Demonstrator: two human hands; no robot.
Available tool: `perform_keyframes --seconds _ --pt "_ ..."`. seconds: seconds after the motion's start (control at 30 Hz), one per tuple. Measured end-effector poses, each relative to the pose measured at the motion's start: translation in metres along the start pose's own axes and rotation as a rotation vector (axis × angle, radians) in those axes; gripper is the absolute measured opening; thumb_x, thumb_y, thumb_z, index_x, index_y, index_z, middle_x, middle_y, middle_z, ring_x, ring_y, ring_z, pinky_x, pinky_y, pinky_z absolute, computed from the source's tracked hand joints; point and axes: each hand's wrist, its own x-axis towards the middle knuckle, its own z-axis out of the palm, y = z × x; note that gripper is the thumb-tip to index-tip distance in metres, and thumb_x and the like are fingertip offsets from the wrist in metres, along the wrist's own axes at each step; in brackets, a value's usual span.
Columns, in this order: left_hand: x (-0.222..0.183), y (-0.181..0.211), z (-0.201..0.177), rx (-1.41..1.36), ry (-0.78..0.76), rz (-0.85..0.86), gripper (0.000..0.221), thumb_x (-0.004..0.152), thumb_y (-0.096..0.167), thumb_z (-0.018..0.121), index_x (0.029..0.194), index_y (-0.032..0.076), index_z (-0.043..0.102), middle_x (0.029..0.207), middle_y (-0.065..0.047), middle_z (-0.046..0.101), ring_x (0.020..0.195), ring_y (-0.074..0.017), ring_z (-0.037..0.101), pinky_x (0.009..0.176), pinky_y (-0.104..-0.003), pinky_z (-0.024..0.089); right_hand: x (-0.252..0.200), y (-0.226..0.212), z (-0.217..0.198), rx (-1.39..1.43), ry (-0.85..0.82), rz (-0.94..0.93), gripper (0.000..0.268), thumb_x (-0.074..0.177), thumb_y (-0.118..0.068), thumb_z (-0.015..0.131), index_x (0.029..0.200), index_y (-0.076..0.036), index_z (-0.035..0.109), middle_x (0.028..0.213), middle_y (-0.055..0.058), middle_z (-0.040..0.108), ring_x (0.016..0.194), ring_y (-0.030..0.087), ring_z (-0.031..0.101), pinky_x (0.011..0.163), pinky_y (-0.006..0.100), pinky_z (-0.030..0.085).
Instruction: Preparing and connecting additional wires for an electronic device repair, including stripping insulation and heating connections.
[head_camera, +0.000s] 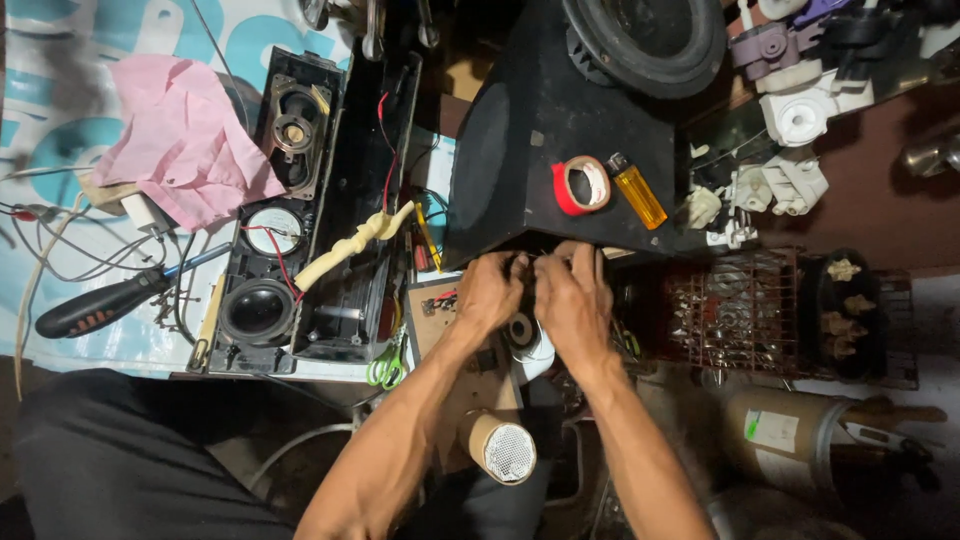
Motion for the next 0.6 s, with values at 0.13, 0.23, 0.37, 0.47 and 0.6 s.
perform_keyframes --seconds 0.13,0.23,0.37,0.47,0.6 --pt "-0.002 0.005 -0.005 -0.024 -0.058 -0.069 0.034 0.096 0.035 0.051 0.103 0.015 0.077 0.094 -0.019 0.075 0.106 -0.0442 0.066 0.088 -0.056 0.053 -0.018 0.009 0.035 -0.069 0.097 0.069 0.012 0.090 -0.020 0.069 0.094 -0.010 0.073 0.099 0.006 0.053 0.096 0.028 0.061 0.071 0.038 0.056" --pt "-0.003 0.010 -0.008 -0.037 -0.073 -0.073 0.032 0.096 0.032 0.052 0.107 0.013 0.076 0.098 -0.022 0.074 0.110 -0.0462 0.064 0.091 -0.057 0.051 -0.020 0.015 0.049 -0.034 0.163 0.115 0.014 0.092 -0.020 0.068 0.100 -0.010 0.075 0.100 0.006 0.052 0.098 0.029 0.060 0.073 0.039 0.055" --pt "0.000 0.008 -0.004 -0.089 -0.091 -0.085 0.033 0.097 0.032 0.052 0.114 0.014 0.075 0.104 -0.023 0.073 0.113 -0.0466 0.063 0.095 -0.058 0.050 -0.021 0.022 0.059 0.036 0.202 0.129 0.015 0.090 -0.021 0.071 0.101 -0.012 0.076 0.096 0.006 0.051 0.095 0.030 0.059 0.074 0.040 0.053" --pt "0.003 0.002 0.001 -0.130 -0.102 -0.075 0.032 0.097 0.030 0.052 0.111 0.012 0.075 0.103 -0.023 0.073 0.112 -0.0469 0.063 0.095 -0.057 0.050 -0.021 0.019 0.056 0.045 0.223 0.115 0.012 0.089 -0.019 0.072 0.099 -0.013 0.076 0.095 0.005 0.051 0.093 0.029 0.059 0.071 0.040 0.053" --pt "0.007 -0.005 0.007 -0.209 -0.097 -0.045 0.032 0.097 0.028 0.051 0.102 0.009 0.076 0.096 -0.023 0.073 0.107 -0.0470 0.065 0.091 -0.055 0.051 -0.021 0.020 0.055 -0.003 0.227 0.085 0.008 0.089 -0.019 0.071 0.096 -0.016 0.076 0.094 0.003 0.051 0.093 0.028 0.059 0.066 0.041 0.054"
